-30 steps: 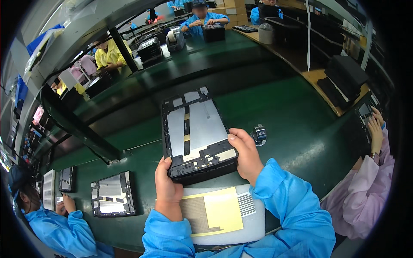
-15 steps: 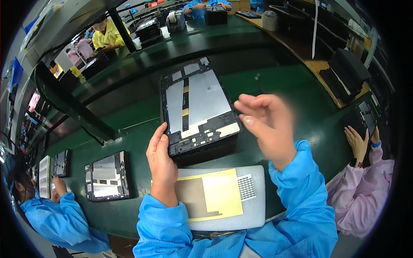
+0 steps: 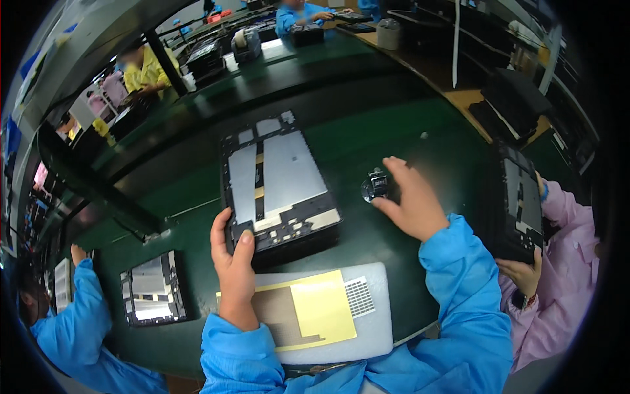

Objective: The person uses tweezers to pick up small components from a yellow sheet and place them onto a black electronic chassis. The person repeatedly handles the chassis, adjusting its position on the green workbench while performing the assembly task.

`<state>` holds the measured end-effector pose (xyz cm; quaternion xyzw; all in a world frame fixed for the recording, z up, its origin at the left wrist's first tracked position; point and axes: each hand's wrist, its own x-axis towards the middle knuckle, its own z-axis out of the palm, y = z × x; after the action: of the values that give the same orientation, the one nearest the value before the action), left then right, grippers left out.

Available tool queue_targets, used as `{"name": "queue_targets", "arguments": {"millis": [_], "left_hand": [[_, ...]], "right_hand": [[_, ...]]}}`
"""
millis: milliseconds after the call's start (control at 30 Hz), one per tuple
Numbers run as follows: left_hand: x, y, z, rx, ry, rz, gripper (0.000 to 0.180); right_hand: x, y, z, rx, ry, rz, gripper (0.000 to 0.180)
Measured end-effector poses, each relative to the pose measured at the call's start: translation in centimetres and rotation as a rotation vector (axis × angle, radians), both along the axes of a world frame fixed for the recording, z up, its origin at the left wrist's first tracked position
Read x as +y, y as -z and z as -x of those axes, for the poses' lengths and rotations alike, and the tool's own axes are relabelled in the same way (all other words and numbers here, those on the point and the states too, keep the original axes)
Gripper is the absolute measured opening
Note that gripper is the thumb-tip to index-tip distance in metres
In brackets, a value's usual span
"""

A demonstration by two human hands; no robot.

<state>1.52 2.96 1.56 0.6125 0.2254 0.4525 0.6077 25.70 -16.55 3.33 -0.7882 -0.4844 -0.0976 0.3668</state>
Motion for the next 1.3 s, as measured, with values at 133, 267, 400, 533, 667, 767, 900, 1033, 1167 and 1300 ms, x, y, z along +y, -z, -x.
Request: {"name": "queue_targets", "arguments": {"millis": [133,267,400,533,667,767,900,1033,1167,1300], "left_hand": [[-0.3,-0.4,-0.3,0.034,-0.035,-0.013,0.048],[-0.7,-0.8,-0.5,-0.012,-0.03,0.039,0.048],[-0.6,-0.7,-0.4,-0.014,-0.03,0.011,0.049],[-0.7,-0.8,-0.3,-0.027,-0.025,0.051,0.051],[-0.6,-0.5,-0.6,0.017,-0.067,-0.004,0.053],[-0.7,-0.6,-0.6,0.004,-0.061,0.027,0.053],[-0.6,-0.4,-0.5,0.012,-0.059,0.013,0.052],[-0.5,-0.3,-0.4,0.022,-0.063,-0.004,0.052],[-0.5,-0.5,-0.4,0.024,-0.056,-0.01,0.052],[-0.7,-1.0,-0.5,-0.017,-0.032,0.046,0.049]], "right_hand": [[0.2,0.1,0.0,-0.001,0.012,0.088,0.061],[0.2,0.4,-0.3,-0.044,0.011,0.05,0.056],[0.6,0.9,-0.1,0.021,0.025,0.116,0.05],[0.6,1.2,-0.4,0.001,0.023,0.058,0.045],[0.6,1.5,-0.7,0.056,0.017,0.064,0.043],[0.8,1.8,-0.6,0.055,0.015,0.017,0.043],[0.6,1.9,-0.7,0.075,-0.002,0.014,0.043],[0.7,2.0,-0.5,0.131,0.0,0.005,0.043],[0.6,1.9,-0.5,0.095,0.013,0.018,0.043],[0.4,1.8,-0.5,0.043,0.001,0.027,0.053]]}}
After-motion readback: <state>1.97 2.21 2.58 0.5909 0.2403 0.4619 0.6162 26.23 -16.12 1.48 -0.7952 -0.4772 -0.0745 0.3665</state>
